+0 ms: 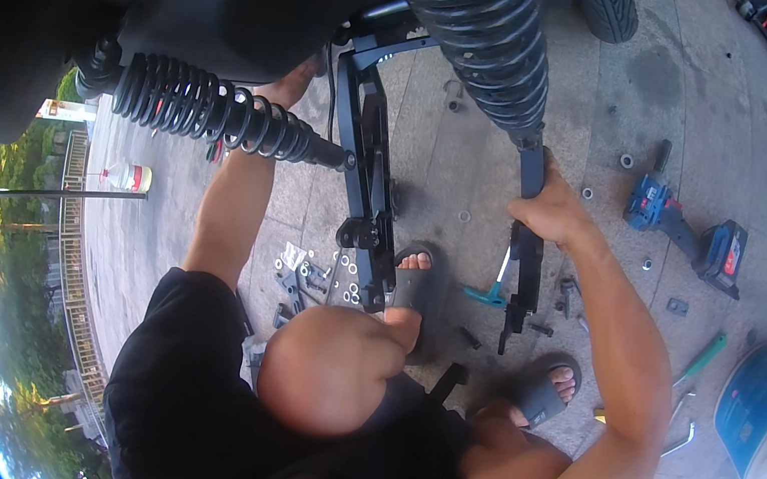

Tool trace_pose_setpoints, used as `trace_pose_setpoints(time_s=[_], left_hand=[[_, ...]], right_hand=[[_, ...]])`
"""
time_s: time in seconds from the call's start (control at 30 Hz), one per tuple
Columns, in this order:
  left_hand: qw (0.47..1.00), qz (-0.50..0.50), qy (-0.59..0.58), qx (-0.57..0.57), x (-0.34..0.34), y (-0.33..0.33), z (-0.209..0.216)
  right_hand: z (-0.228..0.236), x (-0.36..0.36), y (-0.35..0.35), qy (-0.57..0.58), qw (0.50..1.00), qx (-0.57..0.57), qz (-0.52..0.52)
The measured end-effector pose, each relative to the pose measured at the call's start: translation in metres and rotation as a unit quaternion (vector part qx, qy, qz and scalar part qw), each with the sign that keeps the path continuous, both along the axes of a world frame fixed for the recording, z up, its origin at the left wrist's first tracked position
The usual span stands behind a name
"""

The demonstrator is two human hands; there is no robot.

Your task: The person assembles a black metal frame by inserting a cylindrical rod and securing it with both hands. They repeatedly adjust the frame's position and alignment under a vehicle's rear suspension, then reposition the frame on the ground to continue assembly.

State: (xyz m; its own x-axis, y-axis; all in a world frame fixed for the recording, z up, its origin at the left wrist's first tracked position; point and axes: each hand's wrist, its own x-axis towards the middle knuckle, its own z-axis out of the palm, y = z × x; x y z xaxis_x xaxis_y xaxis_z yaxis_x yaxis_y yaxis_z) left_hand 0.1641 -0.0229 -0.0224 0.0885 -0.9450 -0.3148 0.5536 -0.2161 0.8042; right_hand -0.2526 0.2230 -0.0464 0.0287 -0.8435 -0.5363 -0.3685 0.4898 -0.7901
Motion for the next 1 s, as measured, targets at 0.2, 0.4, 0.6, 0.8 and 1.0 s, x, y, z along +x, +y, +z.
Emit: trace_pose_setpoints(time_s=[0.2,0.4,0.6,0.8,1.0], left_hand=[[1.0,0.01,0.012,0.002,-0.035,-0.02,0.004],[1.0,0.003,0.02,-0.002,-0.047,-0.032,-0.003],[1.0,0.015,0.027,0.002,-0.052,-0.031,-0.005],[0.998,0.035,0.054,0.015,-0.06,-0.024,0.001],[0.998,0.03,-0.058,-0.008,-0.039,0.046,-0.02]], right_hand=[[0.007,0.0,0.003,-0.013,1.0,0.004,-0.01],[0.004,0.003,0.002,-0.044,0.999,0.016,-0.01],[-0.012,0.002,0.001,-0.052,0.998,-0.008,-0.014],[-0.016,0.003,0.001,-0.047,0.998,-0.037,-0.013],[0.003,-0.002,0.0,-0.014,1.0,0.004,0.019]])
